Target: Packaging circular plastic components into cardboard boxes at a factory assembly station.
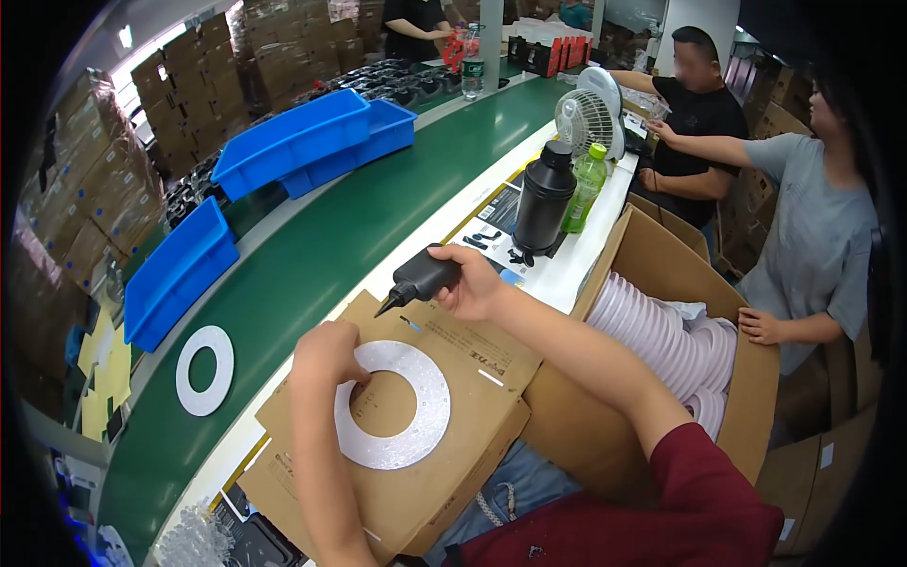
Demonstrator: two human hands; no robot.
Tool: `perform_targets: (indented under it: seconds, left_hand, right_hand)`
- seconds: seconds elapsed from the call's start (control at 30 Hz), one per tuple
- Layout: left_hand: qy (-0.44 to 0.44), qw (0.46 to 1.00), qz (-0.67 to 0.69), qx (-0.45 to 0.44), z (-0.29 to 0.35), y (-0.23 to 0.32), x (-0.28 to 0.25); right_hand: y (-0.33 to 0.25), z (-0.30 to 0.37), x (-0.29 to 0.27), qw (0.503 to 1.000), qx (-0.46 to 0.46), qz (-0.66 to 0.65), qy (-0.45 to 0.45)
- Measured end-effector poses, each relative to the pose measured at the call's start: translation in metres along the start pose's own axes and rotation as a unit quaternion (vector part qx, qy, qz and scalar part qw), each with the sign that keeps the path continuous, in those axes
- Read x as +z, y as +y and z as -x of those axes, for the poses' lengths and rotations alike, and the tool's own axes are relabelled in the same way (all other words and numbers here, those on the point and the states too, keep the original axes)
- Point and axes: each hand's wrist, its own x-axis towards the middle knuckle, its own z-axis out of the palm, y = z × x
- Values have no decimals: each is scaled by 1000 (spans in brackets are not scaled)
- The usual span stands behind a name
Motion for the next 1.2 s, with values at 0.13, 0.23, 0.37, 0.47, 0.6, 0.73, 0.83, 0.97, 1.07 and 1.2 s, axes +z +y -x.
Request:
perform_targets:
  seconds: [0.13, 0.23, 0.37, 0.47, 0.6, 0.73, 0.83, 0.97, 1.07, 1.2]
  left_hand:
    - [8, 1000, 22, -4, 2, -2, 0]
    - [-33, 999, 18, -31, 2, 2, -5]
    - [-18, 999, 23, -24, 2, -1, 0]
    - [-8, 1000, 22, -18, 1, -1, 1]
    - [-38, 999, 21, -33, 2, 3, -5]
    - [-24, 999, 28, -28, 1, 4, -4]
    - [-25, 999, 34, -28, 3, 2, -3]
    - [-31, 999, 33, -27, 0, 0, -3]
    - [-30, 998, 40, -32, 2, -3, -3]
    - [-45, 996, 51, -50, 3, -4, -5]
  right_hand:
    - [4, 9, 7, 997, -44, 7, -56]
    - [4, 13, 9, 980, -20, 14, -198]
    - [7, 12, 8, 974, -37, 38, -221]
    - [7, 13, 9, 971, -50, 54, -225]
    - [7, 15, 13, 970, -68, 66, -222]
    - [8, 11, 9, 966, -78, 77, -236]
    - [9, 12, 12, 965, -91, 86, -232]
    - [8, 13, 13, 964, -92, 120, -219]
    - [9, 15, 18, 954, -121, 203, -186]
    - [9, 17, 18, 942, -151, 253, -160]
